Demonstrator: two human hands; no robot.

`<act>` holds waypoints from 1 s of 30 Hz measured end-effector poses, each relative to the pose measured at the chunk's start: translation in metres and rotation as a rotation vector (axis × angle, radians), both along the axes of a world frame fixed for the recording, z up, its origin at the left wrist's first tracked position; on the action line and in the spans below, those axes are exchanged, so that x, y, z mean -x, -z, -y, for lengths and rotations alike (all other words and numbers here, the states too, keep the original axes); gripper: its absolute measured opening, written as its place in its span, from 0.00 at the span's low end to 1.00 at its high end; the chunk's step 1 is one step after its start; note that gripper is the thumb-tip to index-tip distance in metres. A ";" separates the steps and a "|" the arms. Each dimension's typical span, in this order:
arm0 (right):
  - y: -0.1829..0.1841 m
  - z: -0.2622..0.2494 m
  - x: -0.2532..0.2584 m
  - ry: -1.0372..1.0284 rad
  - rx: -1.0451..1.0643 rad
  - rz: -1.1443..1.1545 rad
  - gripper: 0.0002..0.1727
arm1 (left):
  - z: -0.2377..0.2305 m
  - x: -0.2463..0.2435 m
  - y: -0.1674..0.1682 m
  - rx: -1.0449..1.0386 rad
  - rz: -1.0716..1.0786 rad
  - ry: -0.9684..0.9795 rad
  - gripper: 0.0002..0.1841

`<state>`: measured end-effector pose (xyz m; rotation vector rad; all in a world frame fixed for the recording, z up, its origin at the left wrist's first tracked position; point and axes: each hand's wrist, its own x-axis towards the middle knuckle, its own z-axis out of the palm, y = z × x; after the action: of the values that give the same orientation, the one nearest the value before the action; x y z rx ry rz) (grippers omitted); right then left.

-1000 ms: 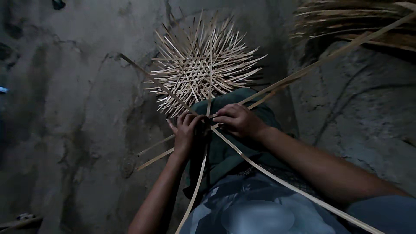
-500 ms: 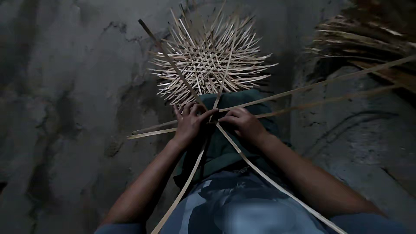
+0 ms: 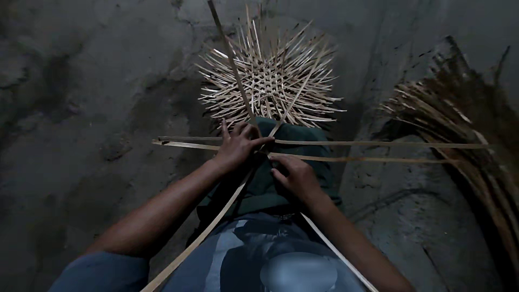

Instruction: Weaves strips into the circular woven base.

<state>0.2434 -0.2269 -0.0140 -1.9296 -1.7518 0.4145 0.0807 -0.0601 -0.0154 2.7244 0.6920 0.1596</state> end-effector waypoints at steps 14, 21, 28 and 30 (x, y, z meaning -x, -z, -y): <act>0.014 -0.012 -0.052 -0.077 -0.110 0.168 0.23 | 0.012 -0.004 0.001 -0.004 0.000 -0.074 0.29; 0.023 -0.017 -0.062 -0.107 -0.176 0.087 0.15 | 0.008 -0.004 0.002 -0.046 -0.015 -0.035 0.27; 0.029 -0.021 -0.069 -0.100 -0.217 0.078 0.14 | 0.003 -0.009 -0.002 -0.090 -0.107 -0.010 0.27; 0.026 -0.018 -0.065 -0.086 -0.265 0.096 0.14 | 0.004 -0.011 -0.005 -0.097 -0.135 -0.025 0.27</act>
<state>0.3087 -0.2088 -0.0403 -1.7167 -1.8521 0.1121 0.0916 -0.0645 -0.0106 2.8408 0.7753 0.0156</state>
